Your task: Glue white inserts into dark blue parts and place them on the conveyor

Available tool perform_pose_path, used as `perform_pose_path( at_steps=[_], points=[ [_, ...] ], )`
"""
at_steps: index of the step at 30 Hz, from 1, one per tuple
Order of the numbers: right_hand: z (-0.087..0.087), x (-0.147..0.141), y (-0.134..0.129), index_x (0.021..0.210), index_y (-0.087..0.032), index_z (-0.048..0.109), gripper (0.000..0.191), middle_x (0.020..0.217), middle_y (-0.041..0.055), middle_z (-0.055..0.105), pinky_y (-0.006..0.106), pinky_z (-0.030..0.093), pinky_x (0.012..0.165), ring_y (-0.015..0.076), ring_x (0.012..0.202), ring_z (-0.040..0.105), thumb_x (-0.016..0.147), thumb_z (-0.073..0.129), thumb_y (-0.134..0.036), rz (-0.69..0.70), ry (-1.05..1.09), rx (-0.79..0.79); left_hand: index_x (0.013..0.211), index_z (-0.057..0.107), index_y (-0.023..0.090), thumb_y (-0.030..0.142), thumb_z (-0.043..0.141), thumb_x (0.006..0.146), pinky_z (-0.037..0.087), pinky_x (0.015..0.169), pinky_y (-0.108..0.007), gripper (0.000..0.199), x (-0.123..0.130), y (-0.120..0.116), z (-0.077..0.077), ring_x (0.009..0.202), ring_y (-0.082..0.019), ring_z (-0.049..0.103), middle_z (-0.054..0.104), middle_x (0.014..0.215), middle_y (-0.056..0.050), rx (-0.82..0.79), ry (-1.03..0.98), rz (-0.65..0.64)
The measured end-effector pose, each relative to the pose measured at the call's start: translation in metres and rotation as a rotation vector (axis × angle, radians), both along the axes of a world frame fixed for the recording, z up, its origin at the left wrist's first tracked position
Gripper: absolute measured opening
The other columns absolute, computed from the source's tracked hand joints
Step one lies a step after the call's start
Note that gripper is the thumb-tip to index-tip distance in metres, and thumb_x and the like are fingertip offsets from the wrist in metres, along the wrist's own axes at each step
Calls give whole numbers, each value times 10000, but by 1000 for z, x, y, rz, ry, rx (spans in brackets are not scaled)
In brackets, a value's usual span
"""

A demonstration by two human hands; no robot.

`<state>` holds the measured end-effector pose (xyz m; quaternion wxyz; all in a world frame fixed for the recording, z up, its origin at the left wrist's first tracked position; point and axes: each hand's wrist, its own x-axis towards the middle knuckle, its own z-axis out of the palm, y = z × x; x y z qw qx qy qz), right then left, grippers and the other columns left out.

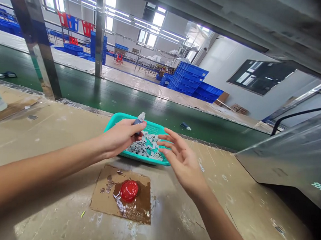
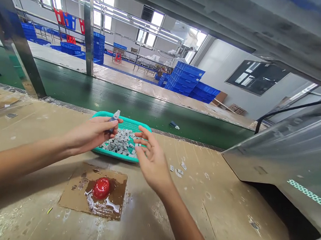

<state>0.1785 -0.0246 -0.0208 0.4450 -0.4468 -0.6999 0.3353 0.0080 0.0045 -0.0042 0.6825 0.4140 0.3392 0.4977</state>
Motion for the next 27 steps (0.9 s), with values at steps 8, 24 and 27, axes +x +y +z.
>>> perform_pose_path(
  at_steps=[8,24,27],
  points=[
    [5,-9,48,743,-127,626,158,764,93,638,292,403,644,205,738,564,696,502,-41,1,-988,109,695,484,136,415,333,840,366,470,-203,350,-15,20,-9,493,-75,440,457,565,16,369,490,-56],
    [25,26,4,795,-156,583,144,611,-10,533,225,410,492,106,537,505,694,615,-254,33,-194,-244,795,517,146,437,317,831,397,731,-292,355,-66,124,-14,803,-219,578,627,800,-97,746,1564,260],
    [14,43,-18,884,-164,642,280,550,-30,505,211,358,440,77,471,437,633,696,-275,-17,120,-418,889,569,101,369,401,804,393,790,-363,328,-84,150,-32,953,-304,541,612,950,-186,609,1664,183]
  ],
)
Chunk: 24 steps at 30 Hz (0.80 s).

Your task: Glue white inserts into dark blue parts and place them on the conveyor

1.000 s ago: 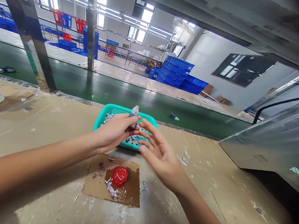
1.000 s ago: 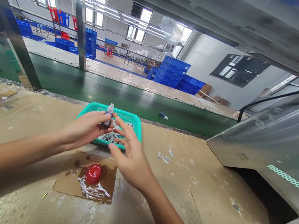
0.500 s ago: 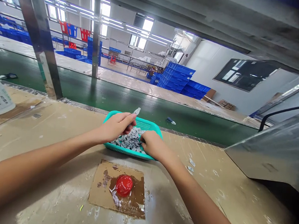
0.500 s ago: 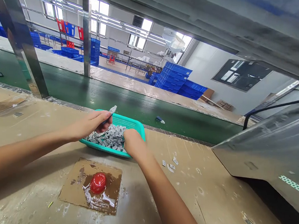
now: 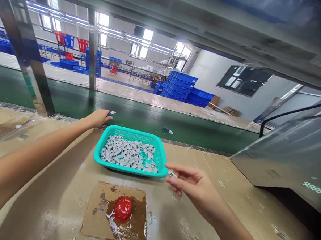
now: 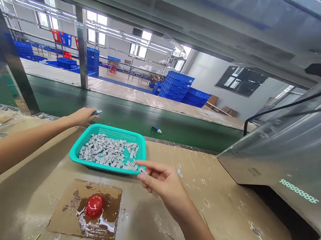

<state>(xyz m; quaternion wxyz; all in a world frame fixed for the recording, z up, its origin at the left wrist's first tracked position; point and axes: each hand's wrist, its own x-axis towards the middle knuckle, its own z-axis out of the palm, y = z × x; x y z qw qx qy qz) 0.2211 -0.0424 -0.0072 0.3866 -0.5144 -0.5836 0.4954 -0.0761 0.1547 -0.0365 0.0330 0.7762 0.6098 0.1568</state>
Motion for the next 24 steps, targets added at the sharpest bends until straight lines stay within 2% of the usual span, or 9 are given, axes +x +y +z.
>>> perform_pose_path(
  at_steps=[2,4,6,7,10,13,16,20,24],
  points=[
    [-8,7,-9,834,-164,678,259,607,5,568,207,349,436,68,480,433,605,727,-276,-62,119,-55,1038,544,54,358,459,780,342,857,-468,407,-3,10,-9,1115,-396,410,485,1166,-268,-53,27,60],
    [-14,9,-13,800,-174,692,238,720,37,621,205,367,447,66,501,457,585,748,-260,-109,225,-88,1217,418,28,363,511,757,246,891,-579,577,6,17,-10,1218,-479,190,228,1340,-309,-69,30,89],
    [-18,10,-14,816,-184,694,234,782,46,636,210,411,497,77,548,499,597,747,-248,-129,316,-101,1323,280,85,338,551,740,184,911,-613,691,29,25,-3,1244,-487,60,52,1403,-263,-76,14,40],
    [-19,10,-14,834,-183,693,232,759,45,638,216,431,530,88,576,521,618,735,-254,-125,354,-107,1342,250,132,311,567,736,182,930,-598,706,45,29,2,1253,-467,68,32,1417,-227,-84,-1,-13],
    [-21,12,-13,858,-173,693,214,707,47,639,225,455,574,108,617,557,669,699,-275,-87,449,-138,1315,298,200,259,568,754,244,965,-531,625,108,39,16,1247,-355,242,148,1421,-150,-115,-77,-200],
    [-23,17,-14,802,-154,703,164,703,50,640,207,454,555,96,590,559,664,703,-244,-59,511,-155,1208,430,173,276,506,807,320,954,-481,421,171,40,22,1157,-243,400,368,1314,-99,-124,-192,-363],
    [-26,22,-15,769,-144,705,145,679,42,630,190,447,537,81,561,546,648,715,-223,-75,573,-139,1098,507,150,278,488,819,395,894,-431,307,214,34,23,1052,-203,482,483,1181,-84,-132,-286,-442],
    [-29,21,-17,836,-172,694,202,737,32,618,173,429,506,65,551,521,641,718,-217,-92,702,-166,1011,543,148,278,482,824,459,792,-360,236,234,28,20,924,-167,539,549,1048,-69,-177,-340,-435],
    [-25,14,-22,831,-174,689,190,769,29,599,157,412,495,59,561,498,642,711,-194,-95,735,-171,953,559,138,287,479,825,467,759,-327,212,220,26,16,865,-147,554,570,974,-53,-210,-376,-370]
  ],
)
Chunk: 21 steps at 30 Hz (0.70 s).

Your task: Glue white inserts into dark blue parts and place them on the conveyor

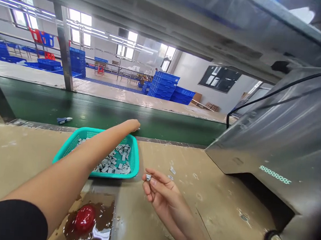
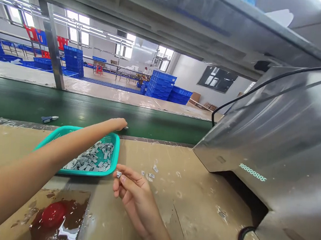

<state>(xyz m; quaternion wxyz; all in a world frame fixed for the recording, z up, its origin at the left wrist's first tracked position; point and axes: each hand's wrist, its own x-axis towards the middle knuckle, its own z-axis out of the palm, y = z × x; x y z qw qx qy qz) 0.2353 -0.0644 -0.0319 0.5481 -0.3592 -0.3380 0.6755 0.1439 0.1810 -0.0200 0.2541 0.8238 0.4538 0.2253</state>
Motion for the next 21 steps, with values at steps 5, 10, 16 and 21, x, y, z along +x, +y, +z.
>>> perform_pose_path(
  at_steps=[5,10,16,21],
  points=[
    [4,-8,-7,765,-183,664,109,786,26,586,185,420,508,86,597,519,663,694,-206,118,-97,16,660,567,107,137,642,656,423,801,-324,82,-44,-10,11,819,-161,564,573,717,-7,-36,-44,12],
    [-4,-16,-9,745,-200,677,112,703,9,592,174,394,520,79,608,512,640,717,-201,195,-183,4,793,530,151,107,632,612,445,727,-288,212,-91,-66,32,794,-159,575,583,779,-27,-74,-276,-32],
    [-9,-25,-10,775,-189,691,109,659,16,598,196,390,526,75,560,482,671,697,-220,233,-271,1,855,549,159,196,637,655,484,684,-257,221,-146,-149,29,743,-132,604,620,834,-59,-531,-585,-141],
    [-9,-27,-10,816,-197,649,96,698,15,603,231,439,598,100,611,540,724,652,-224,297,-331,31,867,582,150,152,630,665,492,712,-268,208,-159,-154,17,742,-132,615,638,842,-73,-648,-723,-133]
  ],
)
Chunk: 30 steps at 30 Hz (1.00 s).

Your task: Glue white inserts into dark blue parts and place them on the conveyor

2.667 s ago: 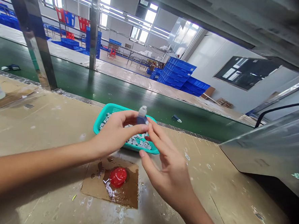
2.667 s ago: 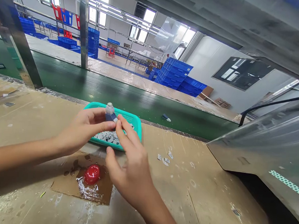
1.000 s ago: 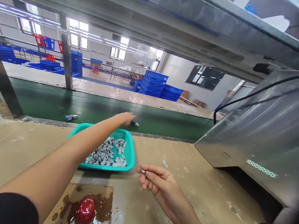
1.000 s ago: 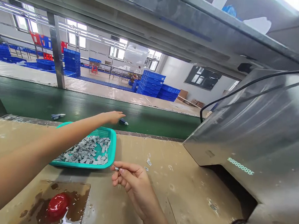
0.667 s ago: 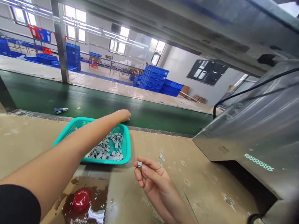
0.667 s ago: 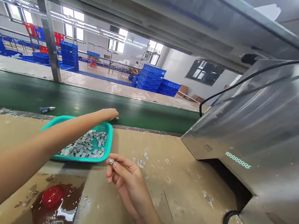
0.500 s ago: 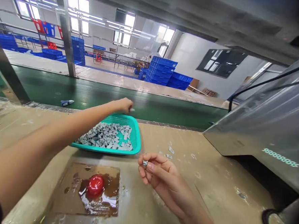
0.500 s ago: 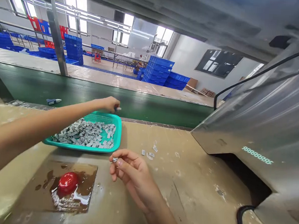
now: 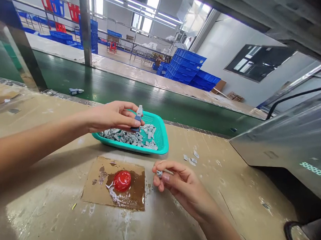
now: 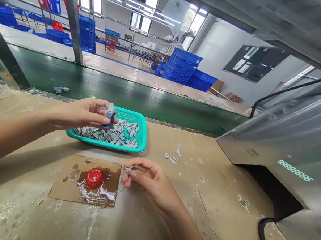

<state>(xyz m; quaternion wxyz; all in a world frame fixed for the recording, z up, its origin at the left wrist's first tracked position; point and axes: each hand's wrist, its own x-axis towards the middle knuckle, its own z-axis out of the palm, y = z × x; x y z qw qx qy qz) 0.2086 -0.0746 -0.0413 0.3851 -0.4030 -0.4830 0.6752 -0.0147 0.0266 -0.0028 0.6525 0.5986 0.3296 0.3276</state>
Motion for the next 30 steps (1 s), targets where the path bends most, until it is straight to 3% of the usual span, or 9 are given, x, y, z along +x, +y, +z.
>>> perform_pose_path(
  at_steps=[7,10,14,21,24,30],
  points=[
    [-4,-2,-1,890,-209,601,173,728,16,566,248,467,554,127,627,565,721,634,-211,49,-190,105,825,608,147,107,632,641,491,689,-244,189,1,4,-3,737,-130,622,651,812,-63,-95,-74,7],
    [-2,-6,-3,837,-193,595,96,803,40,558,257,481,616,142,707,562,745,570,-180,32,-457,326,840,606,144,113,634,637,492,686,-246,207,0,3,-5,761,-139,620,651,838,-73,-88,-80,-8],
    [0,-11,-8,809,-179,588,131,770,44,574,264,464,606,144,673,543,757,488,-112,123,-791,602,829,603,144,122,638,624,488,688,-248,209,1,2,-6,780,-145,617,649,850,-73,-81,-67,-9],
    [-11,-14,-12,798,-174,576,199,764,48,590,260,442,618,152,714,550,767,429,-43,155,-933,891,768,591,154,123,629,627,476,659,-223,150,4,0,-7,740,-126,611,648,813,-49,-89,-44,-11],
    [-7,-12,-10,795,-174,578,180,768,46,580,246,437,620,143,710,546,776,442,-57,110,-928,906,805,591,152,123,626,635,473,684,-237,176,3,1,-6,754,-130,610,644,825,-54,-80,-51,-14],
    [6,-7,-6,743,-184,609,147,765,37,581,231,441,624,138,717,554,766,500,-89,198,-953,660,890,559,149,148,648,644,441,782,-258,262,-2,3,-3,800,-116,593,632,827,-30,-93,-44,-34]
  ],
)
